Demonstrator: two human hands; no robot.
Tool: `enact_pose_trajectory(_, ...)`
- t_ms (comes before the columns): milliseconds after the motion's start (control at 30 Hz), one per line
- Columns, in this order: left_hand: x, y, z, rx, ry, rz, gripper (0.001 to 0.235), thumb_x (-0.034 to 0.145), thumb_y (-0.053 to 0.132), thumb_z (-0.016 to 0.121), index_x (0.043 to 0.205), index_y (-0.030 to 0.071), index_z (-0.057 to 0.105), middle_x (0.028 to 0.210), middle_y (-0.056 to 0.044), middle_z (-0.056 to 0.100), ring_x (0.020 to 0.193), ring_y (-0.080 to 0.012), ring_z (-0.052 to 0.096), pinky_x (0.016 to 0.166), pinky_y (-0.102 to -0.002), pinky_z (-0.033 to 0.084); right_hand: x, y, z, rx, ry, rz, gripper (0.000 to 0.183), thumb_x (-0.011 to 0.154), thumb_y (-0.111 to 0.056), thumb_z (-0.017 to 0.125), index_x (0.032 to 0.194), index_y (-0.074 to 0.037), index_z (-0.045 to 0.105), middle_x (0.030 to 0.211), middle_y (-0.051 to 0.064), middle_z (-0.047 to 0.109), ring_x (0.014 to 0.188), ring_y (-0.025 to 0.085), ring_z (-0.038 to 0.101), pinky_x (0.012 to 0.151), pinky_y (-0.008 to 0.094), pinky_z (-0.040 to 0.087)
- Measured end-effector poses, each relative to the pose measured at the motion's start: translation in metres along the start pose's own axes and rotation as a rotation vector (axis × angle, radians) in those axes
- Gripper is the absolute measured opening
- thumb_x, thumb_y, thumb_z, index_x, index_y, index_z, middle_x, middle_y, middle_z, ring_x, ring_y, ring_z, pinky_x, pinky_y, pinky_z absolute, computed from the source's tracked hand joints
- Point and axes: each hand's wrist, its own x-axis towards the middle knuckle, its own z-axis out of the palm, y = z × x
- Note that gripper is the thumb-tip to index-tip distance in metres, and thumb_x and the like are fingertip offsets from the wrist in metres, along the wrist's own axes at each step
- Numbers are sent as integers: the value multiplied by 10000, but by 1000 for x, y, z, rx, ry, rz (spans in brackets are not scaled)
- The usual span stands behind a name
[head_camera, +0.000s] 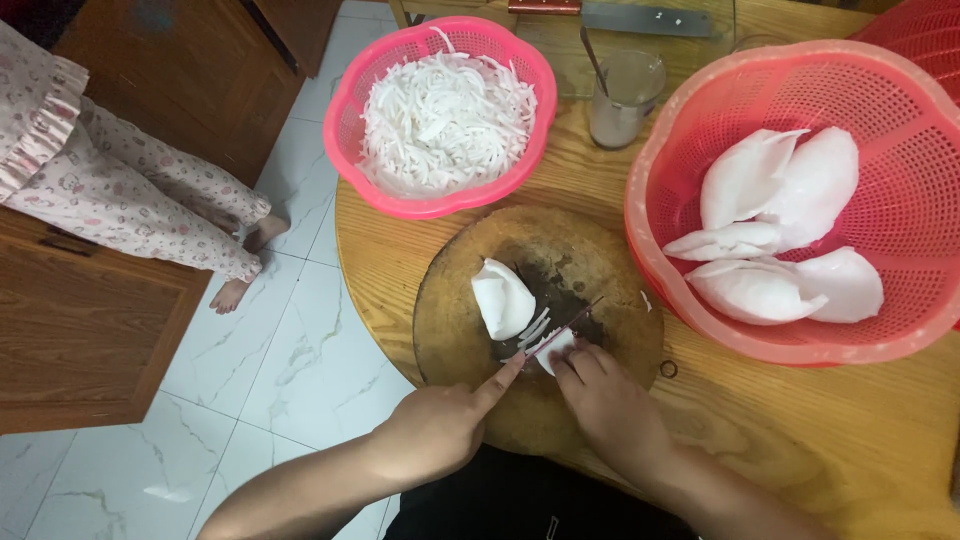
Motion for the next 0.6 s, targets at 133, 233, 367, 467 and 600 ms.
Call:
enact_pose_trajectory(133, 2, 8, -7, -1, -61, -43, 915, 885, 75, 385, 1666, 326, -19, 776, -182, 597, 662, -415, 579, 557, -506, 431, 1, -2, -6, 18, -38, 0, 533, 930, -123, 461, 1461, -72, 461, 1295, 127, 541, 1335, 358, 467, 1002, 457, 498)
enact_pose_trajectory(233, 5, 9, -9, 2, -74, -9, 961, 865, 34, 420, 1667, 262, -57, 674, -137, 557, 567, -353, 530, 496, -477, 391, 1, 0, -10, 84, -113, 32, 537, 938, -133, 440, 1472, -76, 435, 1381, 117, 501, 1375, 338, 420, 985, 456, 509)
enact_pose_trajectory(367, 10, 15, -21, 15, -129, -23, 1016, 845, 10, 435, 1663, 278, -103, 696, -150, 549, 606, -357, 545, 527, -471, 404, 4, 7, -5, 64, -19, -64, 484, 913, -88, 452, 1391, -29, 508, 1317, 159, 548, 1310, 350, 479, 1059, 443, 451)
enact_pose_trajectory(467, 17, 18, -23, 15, -144, -30, 1055, 808, -37, 427, 1664, 277, -104, 699, -151, 530, 601, -346, 527, 520, -461, 384, 3, 5, -11, 64, -63, -61, 509, 895, -63, 461, 1402, -31, 485, 1340, 154, 525, 1322, 348, 461, 1031, 441, 472)
enact_pose_trajectory(600, 25, 7, -11, -19, -82, -23, 1037, 800, -17, 418, 1664, 293, -66, 689, -160, 528, 600, -362, 520, 525, -477, 362, 5, -1, -20, 55, -87, -13, 498, 916, -98, 454, 1410, -44, 480, 1371, 127, 519, 1342, 322, 454, 1004, 415, 490)
